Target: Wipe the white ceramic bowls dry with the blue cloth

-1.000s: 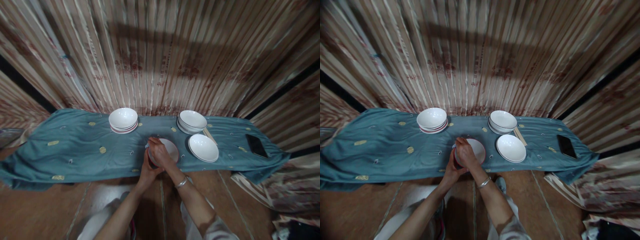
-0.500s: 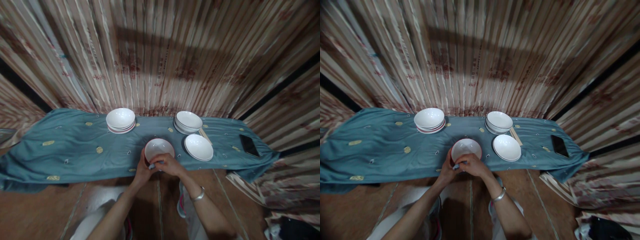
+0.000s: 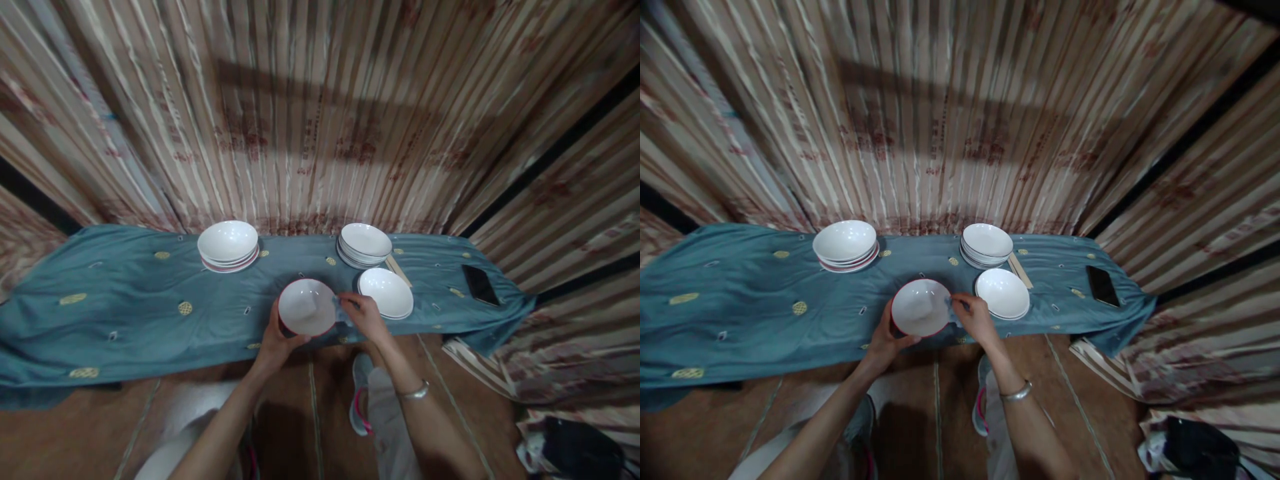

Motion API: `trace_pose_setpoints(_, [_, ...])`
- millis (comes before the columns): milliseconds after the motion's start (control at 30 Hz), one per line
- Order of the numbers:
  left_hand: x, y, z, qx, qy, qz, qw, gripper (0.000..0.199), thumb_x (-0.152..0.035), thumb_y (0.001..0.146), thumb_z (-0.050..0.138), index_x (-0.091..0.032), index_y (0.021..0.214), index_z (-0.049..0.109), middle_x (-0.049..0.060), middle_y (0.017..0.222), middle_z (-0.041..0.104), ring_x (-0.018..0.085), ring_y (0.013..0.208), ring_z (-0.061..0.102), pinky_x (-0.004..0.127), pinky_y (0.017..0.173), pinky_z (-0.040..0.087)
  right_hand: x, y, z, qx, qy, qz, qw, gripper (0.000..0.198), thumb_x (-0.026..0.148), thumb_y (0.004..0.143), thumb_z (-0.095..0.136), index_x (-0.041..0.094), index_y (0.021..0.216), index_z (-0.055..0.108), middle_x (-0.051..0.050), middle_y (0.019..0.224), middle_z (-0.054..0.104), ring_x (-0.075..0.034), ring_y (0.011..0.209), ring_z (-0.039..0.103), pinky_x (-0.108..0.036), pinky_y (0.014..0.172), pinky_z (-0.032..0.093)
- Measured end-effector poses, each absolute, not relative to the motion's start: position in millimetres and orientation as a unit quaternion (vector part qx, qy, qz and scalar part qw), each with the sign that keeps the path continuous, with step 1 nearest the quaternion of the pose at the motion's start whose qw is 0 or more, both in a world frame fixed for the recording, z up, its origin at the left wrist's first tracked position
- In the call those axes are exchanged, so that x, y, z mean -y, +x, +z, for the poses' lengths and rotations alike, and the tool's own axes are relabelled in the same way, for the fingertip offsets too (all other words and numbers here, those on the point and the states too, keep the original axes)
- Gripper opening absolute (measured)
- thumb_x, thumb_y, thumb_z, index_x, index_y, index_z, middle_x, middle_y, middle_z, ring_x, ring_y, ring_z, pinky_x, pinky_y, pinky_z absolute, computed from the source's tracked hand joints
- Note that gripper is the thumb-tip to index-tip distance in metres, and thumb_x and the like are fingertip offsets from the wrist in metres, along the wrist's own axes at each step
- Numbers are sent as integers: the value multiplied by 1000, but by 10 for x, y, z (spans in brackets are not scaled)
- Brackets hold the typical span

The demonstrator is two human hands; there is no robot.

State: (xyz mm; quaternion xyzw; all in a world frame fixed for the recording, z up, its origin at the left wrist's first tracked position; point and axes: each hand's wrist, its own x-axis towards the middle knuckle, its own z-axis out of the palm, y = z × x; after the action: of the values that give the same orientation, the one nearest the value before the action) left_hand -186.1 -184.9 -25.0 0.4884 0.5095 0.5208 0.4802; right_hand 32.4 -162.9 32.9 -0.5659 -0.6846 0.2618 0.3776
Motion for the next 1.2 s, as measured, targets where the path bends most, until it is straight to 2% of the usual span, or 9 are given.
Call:
trace_pose_setpoints(67, [1837,-1875,-254,-510,496,515,478,109,-34,44,87,-23,139,34,12,138,48,32,129,44,49,109,32,1650,366,316,685,-596,199,370,28,28,89,46,17,89,71,-8,91,74,-20,84,69,-28,76,51])
trace_pose_setpoints(167, [1826,-1898,-236,-510,515,503,471,107,-34,47,87,-24,139,34,12,139,46,31,130,44,49,110,32,1712,343,277,706,-620,146,309,28,31,92,45,17,91,69,-10,92,72,-21,86,68,-29,77,50])
trace_pose_setpoints(300, [1806,-1914,-204,-518,529,493,458,103,-35,48,86,-23,137,36,13,136,50,32,127,48,51,108,34,1754,244,163,704,-634,181,264,29,32,92,49,16,111,64,-9,94,73,-21,80,70,-29,74,50])
trace_pose_setpoints(367, [1780,-1919,-185,-525,530,492,449,102,-36,46,87,-22,135,39,13,133,53,32,124,50,51,107,35,1749,209,110,694,-632,210,273,29,29,90,51,17,114,62,-8,96,74,-20,79,70,-29,73,51])
trace_pose_setpoints(500, [1706,-1905,-73,-520,537,493,445,104,-36,43,88,-22,135,41,12,132,55,33,125,50,51,108,35,1742,203,120,669,-621,228,339,27,25,87,52,19,111,63,-9,102,73,-22,92,70,-31,81,52])
trace_pose_setpoints(667, [1658,-1673,198,-459,541,520,475,106,-33,47,87,-25,140,35,11,143,46,30,128,47,46,111,33,1756,427,431,643,-613,201,413,33,34,87,51,18,113,63,-9,101,73,-23,93,69,-31,81,52])
trace_pose_setpoints(733, [1647,-1474,281,-427,541,519,505,107,-33,48,86,-25,141,34,10,143,46,30,130,45,46,111,33,1750,627,570,632,-628,189,414,32,35,86,51,18,109,66,-8,94,74,-23,86,70,-31,78,52])
trace_pose_setpoints(900, [1591,-868,286,-358,536,509,570,105,-34,50,85,-28,142,34,8,145,45,31,134,41,47,110,34,1747,1226,695,599,-685,126,395,31,27,81,49,20,103,70,-7,98,75,-24,92,69,-32,83,51])
trace_pose_setpoints(1200, [1446,-304,50,-403,556,513,516,95,-32,51,85,-25,136,45,9,147,42,33,140,30,50,116,17,1761,1712,489,571,-739,64,351,36,29,83,46,18,108,70,-11,102,74,-26,95,68,-33,82,51])
